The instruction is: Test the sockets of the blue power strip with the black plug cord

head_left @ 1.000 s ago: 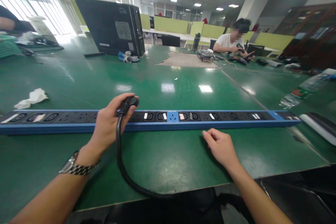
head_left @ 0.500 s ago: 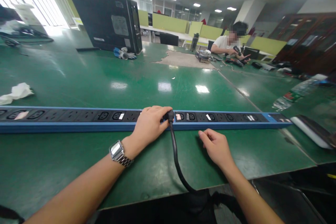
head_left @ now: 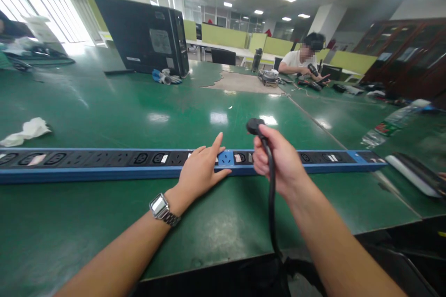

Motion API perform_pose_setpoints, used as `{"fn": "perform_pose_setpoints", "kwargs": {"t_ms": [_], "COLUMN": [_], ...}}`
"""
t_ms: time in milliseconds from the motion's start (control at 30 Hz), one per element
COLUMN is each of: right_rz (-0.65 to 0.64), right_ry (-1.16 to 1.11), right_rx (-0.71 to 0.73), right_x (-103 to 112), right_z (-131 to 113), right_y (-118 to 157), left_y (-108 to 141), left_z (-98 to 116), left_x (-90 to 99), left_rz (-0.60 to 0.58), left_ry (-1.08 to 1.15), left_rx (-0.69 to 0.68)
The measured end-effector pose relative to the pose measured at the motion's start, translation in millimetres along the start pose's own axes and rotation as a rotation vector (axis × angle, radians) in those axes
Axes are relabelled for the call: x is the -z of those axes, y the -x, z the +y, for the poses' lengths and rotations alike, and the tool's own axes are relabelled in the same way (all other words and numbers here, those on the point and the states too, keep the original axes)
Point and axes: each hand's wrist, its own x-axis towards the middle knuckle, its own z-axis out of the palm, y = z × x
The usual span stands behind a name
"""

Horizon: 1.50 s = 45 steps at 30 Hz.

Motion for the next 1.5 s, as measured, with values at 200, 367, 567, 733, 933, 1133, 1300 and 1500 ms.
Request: {"fn": "perform_pose_setpoints", "kwargs": {"t_ms": [200, 367, 567, 733, 933, 1133, 1300, 1500], "right_rz": [0.223, 0.24, 0.273, 0.27, 0.4, 0.583, 0.55, 0.546], "right_ry": [0.209, 0.367, 0.294, 0.203, 0.296, 0.478, 0.496, 0.512], "right_rx": [-0.209, -0.212, -0.224, -0.059, 0.025, -0.157, -0.193, -0.286], "right_x": [75, 95, 96, 90, 152, 223, 229, 232], "right_z": [0, 17, 30, 10, -50, -54, -48, -50], "right_y": [5, 1, 4, 15, 39, 27, 12, 5], "left_y": [1, 2, 2, 3, 3, 2, 2, 1], "left_z": [-1, -1, 0, -2, -1, 1, 1, 3], "left_x": [-0.5, -1.6, -1.6, -1.9, 0.4, 1.7, 1.4, 2.9], "left_rz": [-0.007, 0.008, 0.012, 0.015, 0.02, 0.011, 0.015, 0.011], "left_ry": [-0.009, -0.008, -0.029, -0.042, -0.044, -0.042, -0.044, -0.048], "left_rx": [-0.015, -0.038, -0.05, -0.062, -0.066, -0.051, -0.054, -0.058]}}
